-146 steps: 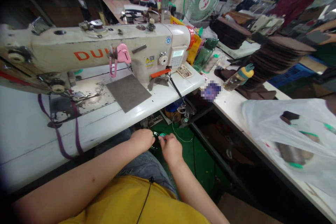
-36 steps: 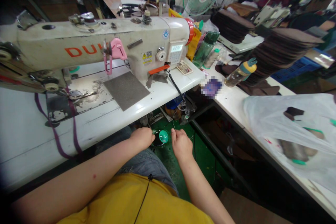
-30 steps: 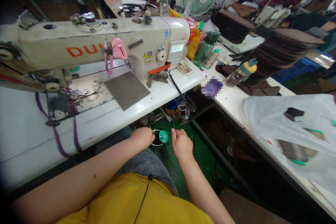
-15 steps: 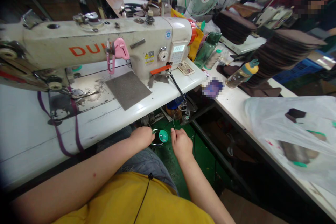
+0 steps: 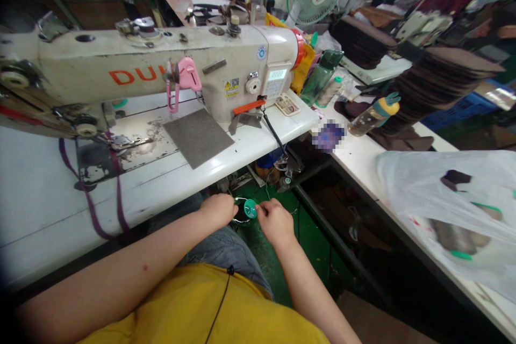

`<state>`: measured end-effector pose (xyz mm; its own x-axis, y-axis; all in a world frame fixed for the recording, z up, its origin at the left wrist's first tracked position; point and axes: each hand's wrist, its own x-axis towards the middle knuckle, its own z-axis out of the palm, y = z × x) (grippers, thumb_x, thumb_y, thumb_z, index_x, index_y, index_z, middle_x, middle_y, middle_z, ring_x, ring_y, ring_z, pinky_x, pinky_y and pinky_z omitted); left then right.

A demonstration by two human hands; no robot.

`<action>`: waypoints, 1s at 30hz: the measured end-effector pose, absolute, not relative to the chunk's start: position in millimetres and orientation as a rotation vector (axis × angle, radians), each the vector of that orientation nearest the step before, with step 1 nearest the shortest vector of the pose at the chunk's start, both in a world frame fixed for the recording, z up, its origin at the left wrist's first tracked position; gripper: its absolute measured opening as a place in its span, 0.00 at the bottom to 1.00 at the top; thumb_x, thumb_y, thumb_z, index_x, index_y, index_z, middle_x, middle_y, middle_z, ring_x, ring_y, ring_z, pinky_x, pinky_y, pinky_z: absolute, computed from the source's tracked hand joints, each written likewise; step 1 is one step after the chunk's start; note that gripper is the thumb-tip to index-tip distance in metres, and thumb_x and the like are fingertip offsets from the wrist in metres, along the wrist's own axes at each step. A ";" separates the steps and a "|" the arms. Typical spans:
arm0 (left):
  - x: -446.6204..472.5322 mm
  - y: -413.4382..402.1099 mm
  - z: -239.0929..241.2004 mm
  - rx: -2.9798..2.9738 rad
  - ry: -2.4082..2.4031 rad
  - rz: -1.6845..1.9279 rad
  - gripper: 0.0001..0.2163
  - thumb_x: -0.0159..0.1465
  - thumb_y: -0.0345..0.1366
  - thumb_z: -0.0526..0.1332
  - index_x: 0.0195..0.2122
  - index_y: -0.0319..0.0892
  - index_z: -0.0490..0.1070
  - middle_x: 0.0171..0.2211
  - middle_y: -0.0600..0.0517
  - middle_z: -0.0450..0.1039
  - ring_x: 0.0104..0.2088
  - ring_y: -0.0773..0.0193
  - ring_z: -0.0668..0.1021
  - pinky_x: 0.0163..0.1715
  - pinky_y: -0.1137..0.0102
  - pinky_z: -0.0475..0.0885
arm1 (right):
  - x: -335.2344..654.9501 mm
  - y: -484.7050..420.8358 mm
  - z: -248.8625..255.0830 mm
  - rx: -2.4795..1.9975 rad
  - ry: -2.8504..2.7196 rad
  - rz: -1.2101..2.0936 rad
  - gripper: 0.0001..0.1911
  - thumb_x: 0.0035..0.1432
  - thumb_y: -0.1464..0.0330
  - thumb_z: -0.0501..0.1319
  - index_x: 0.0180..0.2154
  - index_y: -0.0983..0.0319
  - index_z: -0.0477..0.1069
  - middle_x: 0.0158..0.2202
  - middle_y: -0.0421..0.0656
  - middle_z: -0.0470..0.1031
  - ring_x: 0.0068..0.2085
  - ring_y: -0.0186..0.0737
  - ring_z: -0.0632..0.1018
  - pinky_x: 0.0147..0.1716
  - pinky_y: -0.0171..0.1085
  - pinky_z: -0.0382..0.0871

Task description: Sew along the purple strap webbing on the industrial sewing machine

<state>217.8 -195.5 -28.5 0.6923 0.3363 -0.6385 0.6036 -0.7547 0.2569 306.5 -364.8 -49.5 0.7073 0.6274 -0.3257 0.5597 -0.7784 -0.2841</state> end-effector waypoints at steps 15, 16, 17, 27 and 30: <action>217.2 -198.4 -30.6 2.476 0.701 -0.783 0.17 0.71 0.37 0.56 0.48 0.35 0.83 0.50 0.33 0.83 0.52 0.46 0.84 0.50 0.61 0.80 | 292.0 -351.9 -57.5 -2.804 -1.151 0.697 0.12 0.72 0.60 0.61 0.41 0.57 0.82 0.43 0.44 0.80 0.41 0.39 0.81 0.36 0.35 0.63; 217.1 -198.9 -30.5 2.476 0.703 -0.782 0.17 0.71 0.36 0.55 0.48 0.35 0.83 0.49 0.33 0.83 0.52 0.46 0.84 0.50 0.61 0.80 | 289.4 -349.0 -56.8 -2.825 -1.125 0.677 0.15 0.74 0.59 0.59 0.41 0.58 0.82 0.43 0.45 0.80 0.41 0.40 0.82 0.36 0.35 0.63; 217.0 -199.3 -30.8 2.475 0.705 -0.780 0.18 0.71 0.36 0.55 0.48 0.35 0.83 0.49 0.32 0.83 0.52 0.46 0.84 0.49 0.61 0.80 | 287.2 -346.6 -55.8 -2.846 -1.097 0.656 0.18 0.75 0.58 0.56 0.42 0.59 0.81 0.43 0.46 0.80 0.41 0.40 0.82 0.36 0.35 0.63; 216.4 -200.9 -37.2 2.449 0.711 -0.767 0.17 0.71 0.39 0.57 0.47 0.35 0.83 0.49 0.31 0.83 0.52 0.46 0.84 0.51 0.62 0.79 | 292.8 -356.8 -47.2 -2.812 -1.145 0.743 0.07 0.69 0.63 0.64 0.40 0.54 0.82 0.43 0.41 0.81 0.42 0.38 0.81 0.37 0.33 0.64; 216.7 -201.3 -37.0 2.447 0.707 -0.763 0.17 0.71 0.38 0.57 0.47 0.35 0.83 0.49 0.31 0.83 0.52 0.46 0.84 0.51 0.61 0.79 | 290.5 -353.8 -54.9 -2.812 -1.125 0.743 0.09 0.70 0.64 0.62 0.40 0.56 0.82 0.44 0.43 0.81 0.42 0.39 0.81 0.37 0.33 0.64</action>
<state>216.7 -201.3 -37.0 0.7112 0.3281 -0.6218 0.5948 -0.7523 0.2833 290.5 -353.8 -54.9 0.6261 0.6560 -0.4214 0.6452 -0.7394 -0.1923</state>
